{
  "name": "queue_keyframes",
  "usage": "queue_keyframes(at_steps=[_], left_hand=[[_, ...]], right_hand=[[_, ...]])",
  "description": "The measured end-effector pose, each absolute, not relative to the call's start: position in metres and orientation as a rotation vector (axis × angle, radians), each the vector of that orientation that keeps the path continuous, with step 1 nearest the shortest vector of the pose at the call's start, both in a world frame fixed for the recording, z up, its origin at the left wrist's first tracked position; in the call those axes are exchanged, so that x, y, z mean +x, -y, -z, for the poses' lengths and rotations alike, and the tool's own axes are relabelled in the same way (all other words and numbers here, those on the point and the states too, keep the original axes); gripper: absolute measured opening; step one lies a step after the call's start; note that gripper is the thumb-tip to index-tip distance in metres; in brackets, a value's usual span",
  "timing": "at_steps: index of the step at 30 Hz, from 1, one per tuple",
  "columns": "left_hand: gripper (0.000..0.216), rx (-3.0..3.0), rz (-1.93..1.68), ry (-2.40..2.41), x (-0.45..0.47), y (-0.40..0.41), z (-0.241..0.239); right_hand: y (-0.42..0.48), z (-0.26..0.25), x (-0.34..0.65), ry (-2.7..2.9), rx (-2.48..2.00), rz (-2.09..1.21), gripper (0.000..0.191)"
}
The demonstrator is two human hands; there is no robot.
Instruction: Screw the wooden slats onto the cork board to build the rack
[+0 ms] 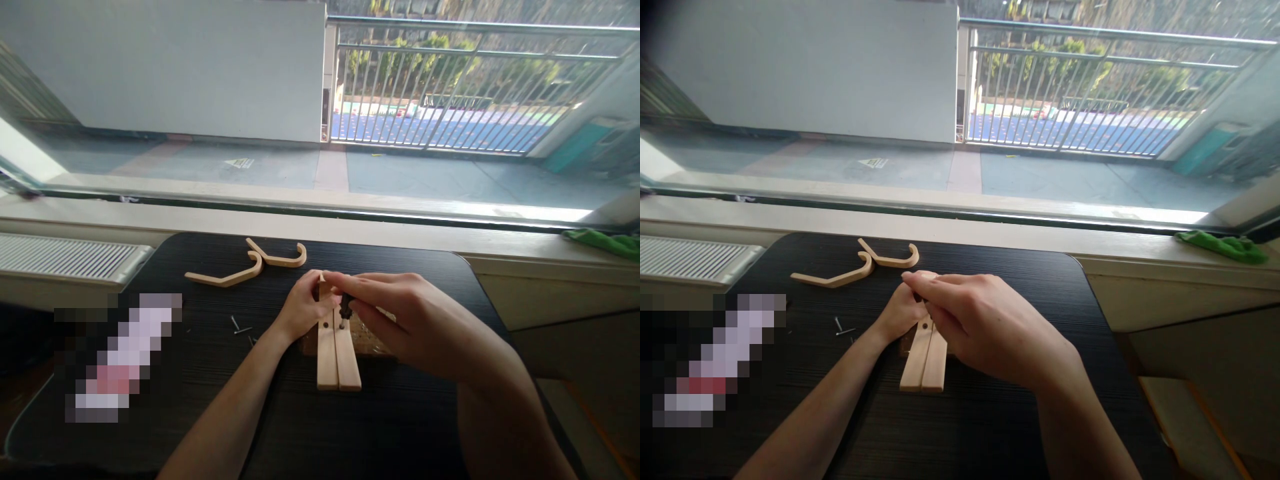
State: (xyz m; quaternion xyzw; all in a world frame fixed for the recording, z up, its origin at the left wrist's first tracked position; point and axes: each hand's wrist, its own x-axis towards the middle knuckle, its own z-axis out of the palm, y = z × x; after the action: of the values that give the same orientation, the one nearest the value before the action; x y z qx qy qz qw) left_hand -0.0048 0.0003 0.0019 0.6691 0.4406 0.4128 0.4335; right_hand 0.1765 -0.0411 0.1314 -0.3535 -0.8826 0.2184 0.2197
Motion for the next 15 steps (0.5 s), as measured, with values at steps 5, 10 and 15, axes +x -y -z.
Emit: queue_keyframes(at_steps=[5,10,15], left_hand=[[0.018,1.626,-1.033,-1.122,-0.0056,0.0005,0.0032],[0.017,1.604,-1.048,-1.122,-0.0059,0.0000,0.0048],[0.016,1.619,-1.040,-1.126,-0.0060,-0.0003,0.0010]], right_hand=[[0.0413,-0.1307,0.1750,2.410,-0.923,-0.645,0.033],[0.0393,-0.1295,0.1773,2.413,-0.908,-0.639,0.026],[0.0383,-0.1279,0.1789,2.409,-0.957,-0.586,0.022]])
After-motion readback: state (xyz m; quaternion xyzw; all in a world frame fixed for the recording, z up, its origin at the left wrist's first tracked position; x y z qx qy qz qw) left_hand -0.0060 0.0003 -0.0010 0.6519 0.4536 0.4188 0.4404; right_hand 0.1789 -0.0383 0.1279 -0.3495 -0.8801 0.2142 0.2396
